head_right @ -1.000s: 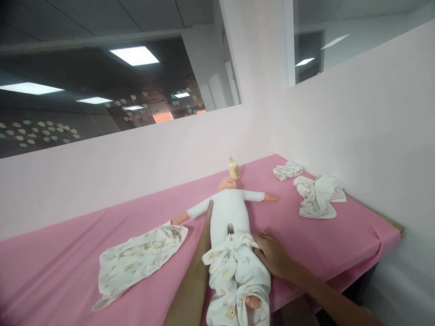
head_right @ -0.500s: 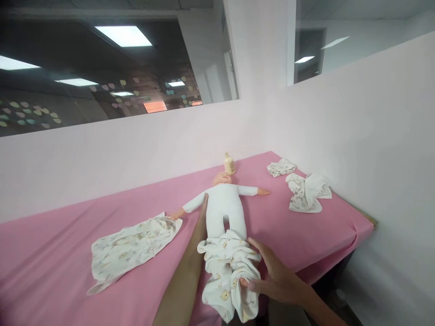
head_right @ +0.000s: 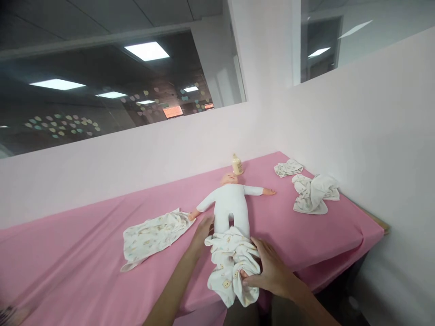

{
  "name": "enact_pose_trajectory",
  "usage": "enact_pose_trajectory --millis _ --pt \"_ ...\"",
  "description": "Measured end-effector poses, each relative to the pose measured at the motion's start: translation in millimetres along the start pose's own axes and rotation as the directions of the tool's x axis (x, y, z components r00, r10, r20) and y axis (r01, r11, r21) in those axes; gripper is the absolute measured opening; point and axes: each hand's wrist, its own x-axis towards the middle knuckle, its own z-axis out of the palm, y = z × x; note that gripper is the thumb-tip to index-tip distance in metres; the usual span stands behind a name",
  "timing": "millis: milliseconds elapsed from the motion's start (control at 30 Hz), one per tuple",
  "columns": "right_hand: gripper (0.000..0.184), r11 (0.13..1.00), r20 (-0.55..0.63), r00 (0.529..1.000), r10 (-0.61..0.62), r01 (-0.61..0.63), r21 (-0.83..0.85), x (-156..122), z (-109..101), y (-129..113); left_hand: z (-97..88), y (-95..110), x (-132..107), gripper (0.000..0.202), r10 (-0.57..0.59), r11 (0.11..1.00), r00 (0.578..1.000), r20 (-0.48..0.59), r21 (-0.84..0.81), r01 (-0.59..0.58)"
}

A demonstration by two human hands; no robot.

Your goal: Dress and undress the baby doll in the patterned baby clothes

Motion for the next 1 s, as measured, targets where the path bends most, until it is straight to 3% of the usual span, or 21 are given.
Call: enact_pose_trajectory --millis 67,200,267,467,533,667,800,900,1000 --pt "0.083 0.999 0.014 0.999 -0.047 0.047 -0.002 1.6 -2.2 -0.6 -1.1 -8.3 -30.7 0.061 0.001 0.998 1.000 -0.021 0.065 0.000" --pt "0.065 0.999 0.000 1.000 -0.031 0.031 -0.038 5.6 -3.3 0.1 1.6 -27.4 -77.6 0.057 0.161 0.957 0.986 0.054 0.236 -0.169" --pt "0.062 0.998 -0.014 1.000 -0.016 0.015 -0.054 7.0 -2.9 0.5 2.6 -34.3 -87.3 0.065 0.218 0.923 0.971 0.095 0.303 -0.237" --pt "0.048 0.989 -0.048 0.998 -0.047 0.040 -0.140 9.8 -0.6 0.7 4.8 -47.3 -101.2 0.116 0.272 0.804 0.937 0.217 0.485 -0.345" --pt "0.045 0.984 -0.056 0.996 -0.066 0.055 -0.171 11.2 1.0 1.0 10.8 -53.1 -109.4 0.123 0.318 0.748 0.925 0.208 0.544 -0.379" --pt "0.037 0.978 -0.075 0.992 -0.099 0.083 -0.192 12.1 4.3 0.6 28.9 -58.3 -122.2 0.086 0.425 0.706 0.905 0.033 0.614 -0.354" --pt "0.030 0.993 -0.073 0.995 -0.061 0.053 -0.110 7.4 4.7 -4.5 41.3 -48.5 -125.5 0.042 0.474 0.704 0.881 0.007 0.599 -0.383" --pt "0.025 0.999 -0.047 0.999 -0.005 0.006 0.035 0.7 4.6 -10.7 46.7 -42.2 -127.6 0.030 0.488 0.716 0.871 -0.060 0.599 -0.360" --pt "0.023 0.986 -0.023 0.998 0.055 -0.051 0.157 -6.7 7.8 -15.0 53.5 -40.3 -133.5 0.025 0.433 0.778 0.880 -0.193 0.573 -0.257"
